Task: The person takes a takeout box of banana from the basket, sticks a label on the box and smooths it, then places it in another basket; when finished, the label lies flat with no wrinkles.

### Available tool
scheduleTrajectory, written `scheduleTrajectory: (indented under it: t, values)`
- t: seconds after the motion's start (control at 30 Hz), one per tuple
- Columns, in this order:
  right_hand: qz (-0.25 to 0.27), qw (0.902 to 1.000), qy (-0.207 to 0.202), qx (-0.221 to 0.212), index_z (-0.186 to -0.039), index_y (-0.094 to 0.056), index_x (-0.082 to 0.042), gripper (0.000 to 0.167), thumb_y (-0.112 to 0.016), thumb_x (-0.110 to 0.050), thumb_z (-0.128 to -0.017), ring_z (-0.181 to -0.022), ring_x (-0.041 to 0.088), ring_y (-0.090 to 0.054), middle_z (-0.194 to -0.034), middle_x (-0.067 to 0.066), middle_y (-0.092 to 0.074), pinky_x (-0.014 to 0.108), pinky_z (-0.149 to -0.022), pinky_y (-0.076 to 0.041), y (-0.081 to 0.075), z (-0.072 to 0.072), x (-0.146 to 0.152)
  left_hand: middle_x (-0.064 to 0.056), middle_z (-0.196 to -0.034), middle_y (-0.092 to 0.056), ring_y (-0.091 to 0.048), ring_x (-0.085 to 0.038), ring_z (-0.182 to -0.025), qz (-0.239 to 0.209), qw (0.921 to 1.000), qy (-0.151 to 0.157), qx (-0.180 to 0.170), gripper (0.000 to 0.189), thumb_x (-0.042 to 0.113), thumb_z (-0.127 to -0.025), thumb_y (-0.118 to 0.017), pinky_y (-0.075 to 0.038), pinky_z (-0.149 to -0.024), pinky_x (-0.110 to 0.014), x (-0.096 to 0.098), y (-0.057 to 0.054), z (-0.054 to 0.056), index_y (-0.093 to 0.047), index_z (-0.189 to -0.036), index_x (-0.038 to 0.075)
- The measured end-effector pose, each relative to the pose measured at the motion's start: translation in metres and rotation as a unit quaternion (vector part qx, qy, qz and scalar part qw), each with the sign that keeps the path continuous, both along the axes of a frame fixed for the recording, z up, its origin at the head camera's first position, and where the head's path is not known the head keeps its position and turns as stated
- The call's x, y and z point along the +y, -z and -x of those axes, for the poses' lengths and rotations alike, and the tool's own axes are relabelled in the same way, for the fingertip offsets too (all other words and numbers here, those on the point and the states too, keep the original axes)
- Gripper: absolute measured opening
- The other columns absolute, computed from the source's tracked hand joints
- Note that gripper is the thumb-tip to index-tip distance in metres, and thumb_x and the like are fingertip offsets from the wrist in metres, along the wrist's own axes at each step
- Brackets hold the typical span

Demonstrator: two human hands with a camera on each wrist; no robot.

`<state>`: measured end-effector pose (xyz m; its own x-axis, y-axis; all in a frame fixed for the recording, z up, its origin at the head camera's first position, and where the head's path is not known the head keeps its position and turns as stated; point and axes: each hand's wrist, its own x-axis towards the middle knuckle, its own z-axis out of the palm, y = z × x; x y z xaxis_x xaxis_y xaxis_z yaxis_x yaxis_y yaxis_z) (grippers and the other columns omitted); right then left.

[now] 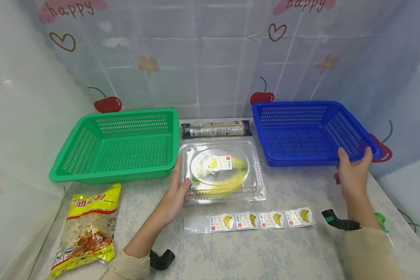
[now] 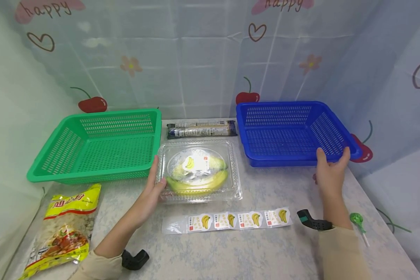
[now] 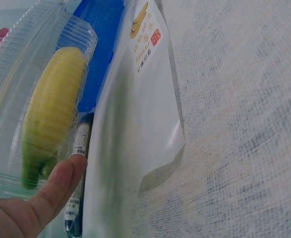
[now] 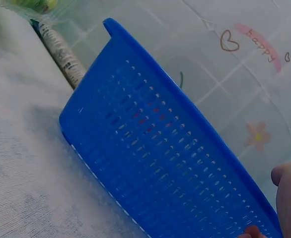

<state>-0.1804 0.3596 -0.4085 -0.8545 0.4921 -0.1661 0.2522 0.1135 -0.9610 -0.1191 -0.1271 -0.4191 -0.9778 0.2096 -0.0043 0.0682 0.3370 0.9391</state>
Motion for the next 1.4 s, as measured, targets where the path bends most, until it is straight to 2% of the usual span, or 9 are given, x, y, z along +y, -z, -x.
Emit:
scheduleTrajectory:
  t: [0.27,0.4,0.5,0.57,0.83,0.93,1.03,1.23,1.4]
  values:
    - [0.040,0.9989,0.021,-0.016,-0.153,0.024,-0.042,0.107,-0.062,-0.055,-0.090,-0.040,0.014,-0.052,-0.054,-0.006,-0.049,0.026,-0.043,-0.048,0.000,0.008,0.008,0.015,-0.163,0.018,0.014,-0.025,-0.154,-0.008,1.0000,0.000,0.001,0.064,0.041,-0.108,-0.030,-0.002,-0.116,-0.069,0.001,-0.002,-0.002,0.016,-0.152,0.049]
    - [0.066,0.9972,0.033,-0.015,-0.152,0.023,-0.043,0.110,-0.066,-0.053,-0.087,-0.043,0.013,-0.052,-0.101,0.004,-0.065,0.025,-0.046,-0.049,0.001,0.011,0.009,0.016,-0.163,0.018,0.014,-0.024,-0.154,-0.011,0.9999,0.002,0.003,0.064,0.040,-0.109,-0.030,-0.002,-0.117,-0.069,0.001,-0.003,-0.002,0.016,-0.152,0.050]
    - [0.081,0.9959,0.040,-0.006,-0.152,0.022,-0.044,0.112,-0.067,-0.051,-0.086,-0.045,0.013,-0.051,-0.150,0.009,-0.037,0.025,-0.047,-0.049,0.002,0.013,0.009,0.016,-0.163,0.018,0.013,-0.025,-0.154,-0.010,0.9999,0.001,0.005,0.064,0.039,-0.109,-0.030,-0.003,-0.117,-0.069,0.001,-0.003,-0.002,0.015,-0.152,0.050]
    - [0.090,0.9950,0.043,0.002,-0.152,0.022,-0.043,0.112,-0.068,-0.049,-0.086,-0.045,0.013,-0.050,-0.162,0.006,-0.017,0.025,-0.047,-0.049,0.002,0.014,0.009,0.015,-0.164,0.018,0.013,-0.025,-0.154,-0.010,0.9999,0.000,0.005,0.064,0.038,-0.109,-0.030,-0.002,-0.116,-0.069,0.001,-0.002,-0.003,0.015,-0.152,0.050]
    - [0.122,0.9908,0.053,0.027,-0.153,0.020,-0.045,0.117,-0.074,-0.046,-0.083,-0.045,0.014,-0.050,-0.147,0.005,-0.040,0.026,-0.047,-0.050,0.005,0.014,0.012,0.014,-0.165,0.019,0.012,-0.025,-0.154,-0.012,0.9998,0.005,-0.013,0.062,0.041,-0.108,-0.029,-0.001,-0.115,-0.070,0.001,-0.003,-0.009,0.016,-0.148,0.057]
    - [0.129,0.9894,0.053,0.041,-0.153,0.019,-0.045,0.118,-0.075,-0.045,-0.082,-0.044,0.014,-0.051,-0.108,-0.002,-0.064,0.026,-0.046,-0.050,0.006,0.013,0.012,0.015,-0.164,0.020,0.014,-0.025,-0.154,-0.023,0.9994,0.011,-0.024,0.061,0.043,-0.108,-0.028,0.000,-0.114,-0.071,0.001,-0.004,-0.013,0.015,-0.148,0.058]
    - [0.132,0.9887,0.052,0.048,-0.153,0.019,-0.046,0.118,-0.075,-0.045,-0.082,-0.044,0.015,-0.051,-0.073,-0.006,-0.061,0.026,-0.045,-0.050,0.007,0.012,0.012,0.017,-0.163,0.022,0.014,-0.027,-0.153,-0.037,0.9983,0.020,-0.041,0.060,0.043,-0.108,-0.027,-0.006,-0.113,-0.074,0.000,-0.007,-0.017,0.015,-0.147,0.059]
    - [0.130,0.9888,0.052,0.052,-0.153,0.018,-0.047,0.116,-0.074,-0.046,-0.082,-0.045,0.014,-0.050,-0.073,-0.008,-0.060,0.024,-0.046,-0.049,0.007,0.011,0.012,0.021,-0.161,0.021,0.011,-0.029,-0.154,-0.053,0.9960,0.038,-0.062,0.060,0.046,-0.108,-0.027,-0.020,-0.110,-0.074,0.003,-0.016,-0.024,0.015,-0.150,0.055]
    - [0.127,0.9892,0.049,0.054,-0.153,0.019,-0.047,0.115,-0.073,-0.046,-0.083,-0.044,0.014,-0.050,-0.069,-0.009,-0.059,0.024,-0.046,-0.049,0.009,0.011,0.012,0.020,-0.162,0.018,-0.013,-0.036,-0.152,-0.056,0.9950,0.045,-0.069,0.061,0.047,-0.107,-0.029,-0.027,-0.111,-0.069,0.011,-0.027,-0.025,0.013,-0.151,0.055]
